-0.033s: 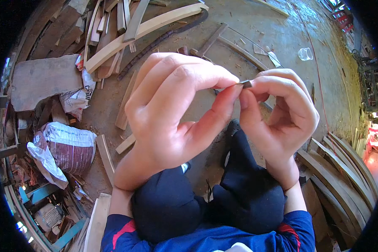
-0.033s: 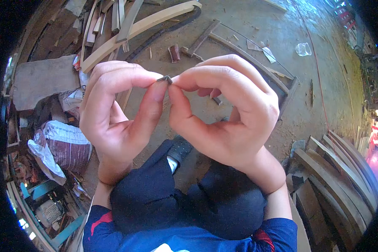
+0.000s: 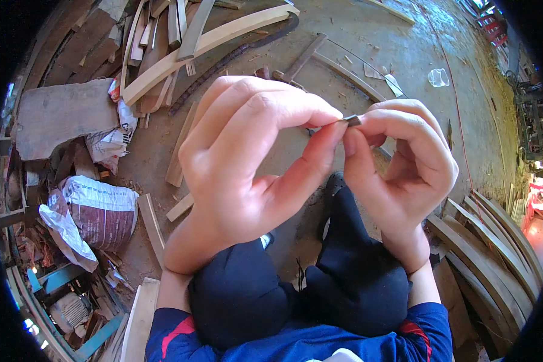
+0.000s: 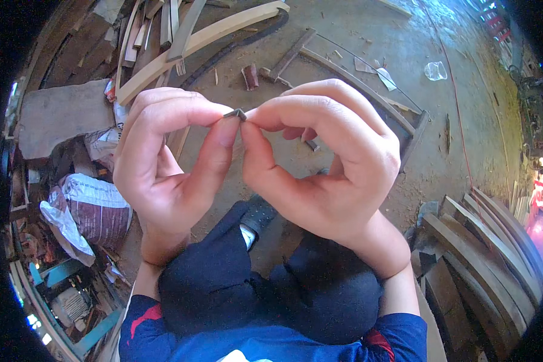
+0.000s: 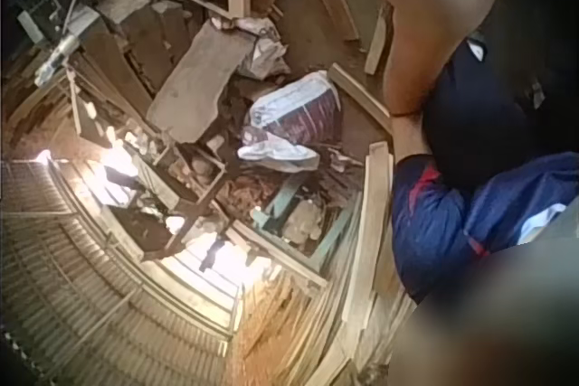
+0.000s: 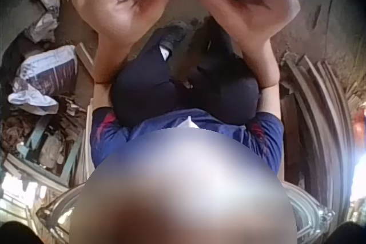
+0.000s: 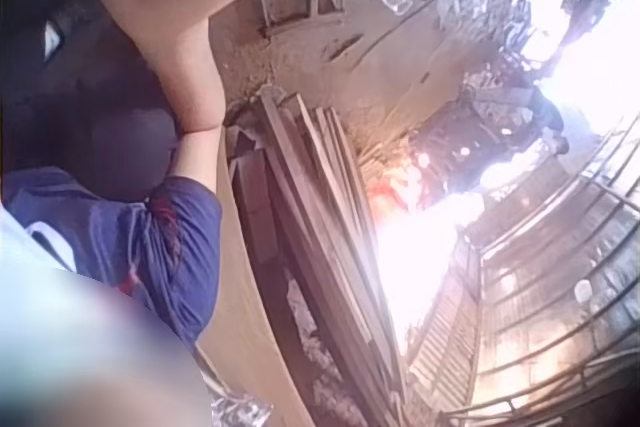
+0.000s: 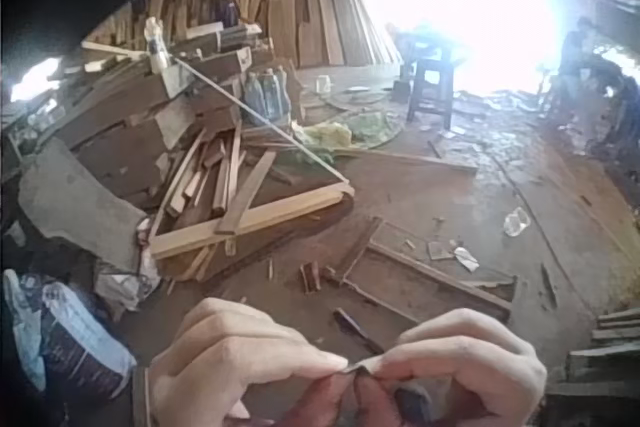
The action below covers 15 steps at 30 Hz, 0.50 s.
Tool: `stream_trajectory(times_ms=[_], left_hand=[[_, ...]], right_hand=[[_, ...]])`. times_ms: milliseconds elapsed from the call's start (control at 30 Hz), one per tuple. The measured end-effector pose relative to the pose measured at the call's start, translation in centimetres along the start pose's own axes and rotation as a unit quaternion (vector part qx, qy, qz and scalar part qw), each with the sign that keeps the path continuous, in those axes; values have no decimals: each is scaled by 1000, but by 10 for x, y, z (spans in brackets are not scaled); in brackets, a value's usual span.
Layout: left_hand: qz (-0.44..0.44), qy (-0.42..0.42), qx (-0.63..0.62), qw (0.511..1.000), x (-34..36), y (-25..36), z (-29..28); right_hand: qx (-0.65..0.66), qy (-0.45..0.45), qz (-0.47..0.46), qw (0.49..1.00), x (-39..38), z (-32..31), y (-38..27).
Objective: The person is using a chisel to carve and refine wooden pieces while sitting in a workshop.
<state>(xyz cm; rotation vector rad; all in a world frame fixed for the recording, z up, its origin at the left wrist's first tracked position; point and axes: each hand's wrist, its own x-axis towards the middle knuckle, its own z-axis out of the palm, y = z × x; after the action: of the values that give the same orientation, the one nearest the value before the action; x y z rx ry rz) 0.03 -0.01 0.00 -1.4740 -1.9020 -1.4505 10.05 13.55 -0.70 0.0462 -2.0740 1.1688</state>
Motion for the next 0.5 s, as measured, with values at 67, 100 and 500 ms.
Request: stream_trajectory(times_ms=[67,100,500], left_hand=[[-10,-1,-15,1000,1,0,-1],[-24,-24,-38,999,2,1,-3],[-233,-43,-208,949,-1,10,3]], right_hand=[[0,9,5,1000,0,0,0],[28,26,33,999,0,0,1],[198,-4,131,971,-1,1,2]])
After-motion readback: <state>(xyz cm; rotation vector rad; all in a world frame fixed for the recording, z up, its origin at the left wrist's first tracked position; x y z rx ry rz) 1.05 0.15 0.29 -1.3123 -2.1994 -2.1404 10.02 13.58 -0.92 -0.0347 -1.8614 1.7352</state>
